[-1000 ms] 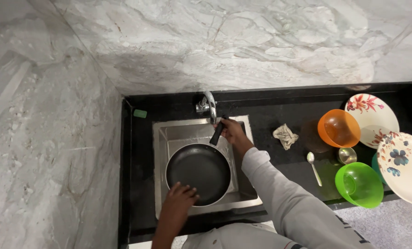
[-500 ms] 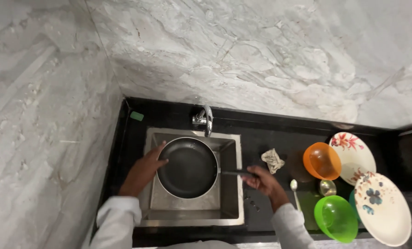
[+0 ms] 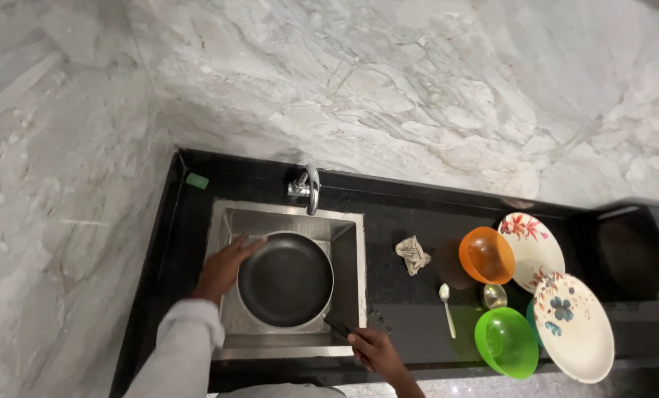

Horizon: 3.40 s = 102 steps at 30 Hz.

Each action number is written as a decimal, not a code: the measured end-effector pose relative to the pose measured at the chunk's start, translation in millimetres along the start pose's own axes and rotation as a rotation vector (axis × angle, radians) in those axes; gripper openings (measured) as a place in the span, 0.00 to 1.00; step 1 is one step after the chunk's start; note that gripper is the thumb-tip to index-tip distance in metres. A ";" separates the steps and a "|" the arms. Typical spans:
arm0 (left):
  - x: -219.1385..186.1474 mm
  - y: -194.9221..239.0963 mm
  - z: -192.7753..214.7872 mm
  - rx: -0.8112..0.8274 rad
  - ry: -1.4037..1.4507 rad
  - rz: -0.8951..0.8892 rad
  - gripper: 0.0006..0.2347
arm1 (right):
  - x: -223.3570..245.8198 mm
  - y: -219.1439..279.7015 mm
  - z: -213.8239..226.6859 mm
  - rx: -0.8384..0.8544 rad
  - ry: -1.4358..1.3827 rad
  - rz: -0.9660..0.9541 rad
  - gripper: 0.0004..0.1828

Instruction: The person washes a frying pan in a kitchen sink. They rinse the pan under running water, scrub the interior and exterior surfaces with a cloth, and rinse it again before turning off the tap.

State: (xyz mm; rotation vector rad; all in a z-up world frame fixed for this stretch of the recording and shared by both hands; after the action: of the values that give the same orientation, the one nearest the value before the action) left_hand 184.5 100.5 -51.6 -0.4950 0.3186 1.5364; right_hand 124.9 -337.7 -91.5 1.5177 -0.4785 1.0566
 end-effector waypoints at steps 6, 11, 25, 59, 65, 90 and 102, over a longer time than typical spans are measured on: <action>49.2 87.6 -69.2 -0.536 0.532 0.178 0.26 | 10.9 31.3 -29.0 -0.112 -0.077 -0.119 0.13; 16.2 133.6 -176.6 0.030 1.206 0.829 0.31 | -12.8 26.4 -62.5 -0.156 -0.063 -0.038 0.17; -69.6 117.6 -172.4 -0.190 1.679 0.935 0.11 | 58.8 27.0 -165.4 0.235 0.478 0.487 0.33; -70.8 170.1 -122.5 -0.176 1.251 0.961 0.20 | 268.6 -288.9 -86.6 -0.363 0.768 1.103 0.14; -78.9 159.1 -121.2 -0.125 1.248 1.004 0.22 | 266.4 -299.8 -84.1 -0.403 0.789 1.112 0.10; -98.2 115.9 -102.4 -0.083 1.254 1.013 0.20 | 285.5 -286.8 -91.5 -0.291 0.801 1.249 0.02; -101.5 111.2 -102.0 -0.062 1.237 0.976 0.22 | 274.5 -293.6 -85.4 -0.355 0.768 1.226 0.03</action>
State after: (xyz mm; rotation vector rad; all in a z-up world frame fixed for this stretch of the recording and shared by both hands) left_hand 82.7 -41.9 -101.2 -1.4623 1.6500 1.9648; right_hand 465.7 -114.4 -38.0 0.2897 -0.9936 2.1977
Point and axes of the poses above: each hand's wrist, its own y-axis away from the middle knuckle, its own z-axis out of the back of the hand, x = y × z, the point moved 5 cm from there along -y, towards the middle knuckle, and after that the axes turned 9 degrees about -x, right-handed, at the moved point
